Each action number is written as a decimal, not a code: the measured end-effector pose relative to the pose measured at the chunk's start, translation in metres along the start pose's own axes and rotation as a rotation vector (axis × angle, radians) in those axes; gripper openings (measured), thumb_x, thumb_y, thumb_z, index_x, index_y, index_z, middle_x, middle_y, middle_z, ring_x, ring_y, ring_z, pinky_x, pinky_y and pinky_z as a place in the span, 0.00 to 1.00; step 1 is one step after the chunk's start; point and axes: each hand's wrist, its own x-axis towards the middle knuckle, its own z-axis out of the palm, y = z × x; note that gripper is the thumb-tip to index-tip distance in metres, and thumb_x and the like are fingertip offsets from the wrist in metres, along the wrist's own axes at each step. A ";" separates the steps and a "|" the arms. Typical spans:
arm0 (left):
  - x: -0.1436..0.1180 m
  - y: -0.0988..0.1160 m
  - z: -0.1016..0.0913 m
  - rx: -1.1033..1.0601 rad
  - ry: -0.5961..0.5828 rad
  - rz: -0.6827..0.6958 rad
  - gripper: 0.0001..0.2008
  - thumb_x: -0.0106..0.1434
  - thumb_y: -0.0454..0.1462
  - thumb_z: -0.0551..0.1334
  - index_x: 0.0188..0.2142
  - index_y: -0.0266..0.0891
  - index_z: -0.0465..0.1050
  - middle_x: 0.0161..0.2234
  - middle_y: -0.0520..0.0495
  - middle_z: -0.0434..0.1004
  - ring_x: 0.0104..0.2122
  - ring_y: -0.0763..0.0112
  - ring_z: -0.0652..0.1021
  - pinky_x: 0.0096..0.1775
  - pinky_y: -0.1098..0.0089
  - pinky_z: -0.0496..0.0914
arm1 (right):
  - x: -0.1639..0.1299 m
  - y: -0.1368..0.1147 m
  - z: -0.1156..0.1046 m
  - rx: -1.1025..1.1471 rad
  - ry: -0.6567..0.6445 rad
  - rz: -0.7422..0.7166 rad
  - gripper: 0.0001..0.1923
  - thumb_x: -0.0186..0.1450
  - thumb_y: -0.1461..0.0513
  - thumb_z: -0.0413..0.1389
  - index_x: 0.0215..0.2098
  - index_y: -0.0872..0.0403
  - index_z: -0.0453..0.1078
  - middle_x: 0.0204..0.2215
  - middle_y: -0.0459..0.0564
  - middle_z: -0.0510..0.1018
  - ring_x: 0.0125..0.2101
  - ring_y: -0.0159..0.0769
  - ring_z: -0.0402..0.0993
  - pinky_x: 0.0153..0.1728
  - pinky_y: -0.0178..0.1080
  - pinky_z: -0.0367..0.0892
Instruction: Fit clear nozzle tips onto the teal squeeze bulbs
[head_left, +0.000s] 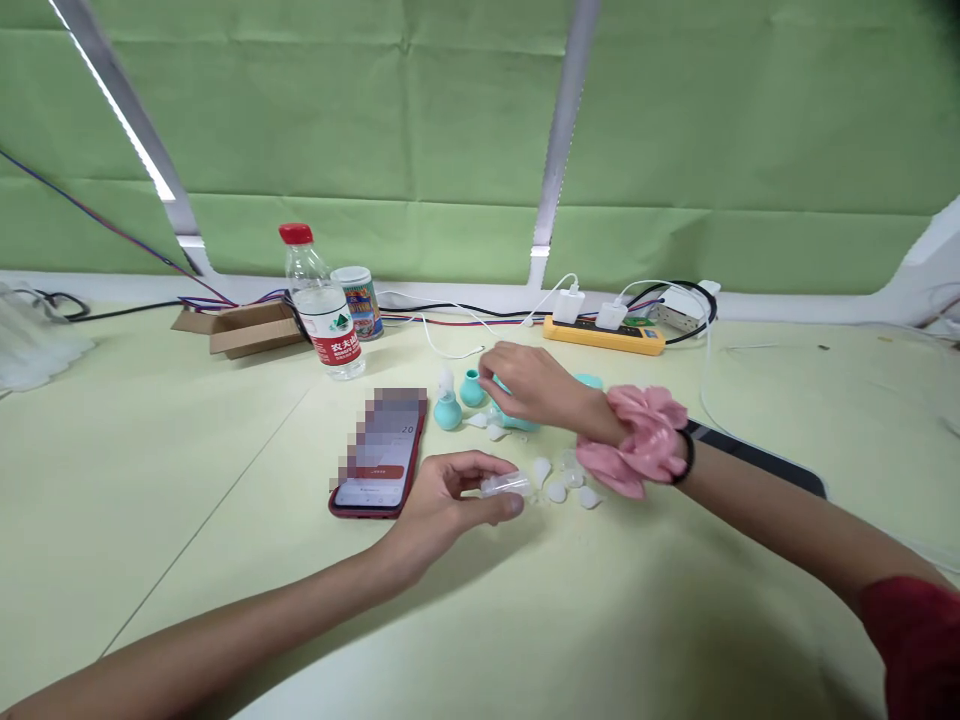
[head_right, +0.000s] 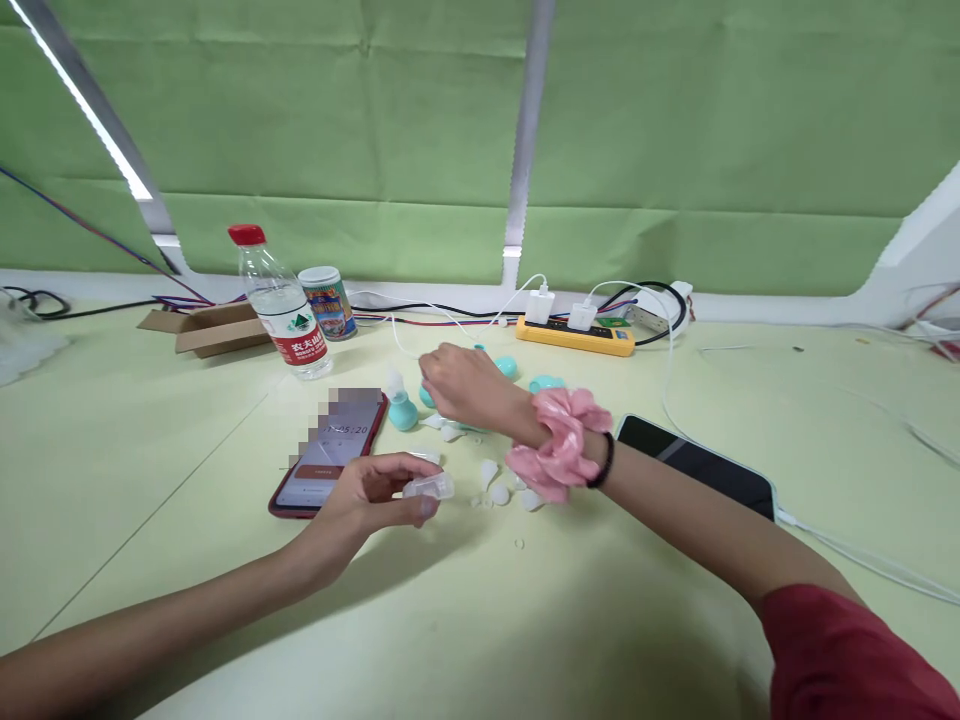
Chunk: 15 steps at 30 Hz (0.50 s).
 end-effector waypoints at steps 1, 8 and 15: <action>-0.001 0.000 0.000 -0.001 0.005 0.006 0.09 0.46 0.33 0.66 0.30 0.34 0.73 0.24 0.52 0.70 0.23 0.79 0.69 0.27 0.76 0.65 | 0.009 -0.001 -0.003 -0.052 -0.033 0.001 0.12 0.63 0.65 0.41 0.34 0.60 0.64 0.30 0.56 0.72 0.33 0.38 0.65 0.27 0.35 0.55; -0.008 0.008 0.001 -0.035 0.003 0.062 0.10 0.51 0.39 0.63 0.31 0.34 0.73 0.20 0.50 0.71 0.21 0.78 0.68 0.26 0.75 0.63 | 0.052 0.011 0.011 -0.087 -0.195 -0.054 0.12 0.54 0.61 0.53 0.32 0.62 0.67 0.28 0.59 0.74 0.35 0.47 0.66 0.34 0.44 0.53; -0.013 0.010 0.000 -0.039 -0.009 0.092 0.09 0.49 0.37 0.65 0.31 0.34 0.73 0.21 0.51 0.70 0.22 0.79 0.68 0.26 0.77 0.64 | 0.057 0.016 0.006 -0.011 -0.299 -0.128 0.08 0.52 0.61 0.55 0.27 0.60 0.68 0.26 0.52 0.73 0.30 0.38 0.68 0.38 0.46 0.49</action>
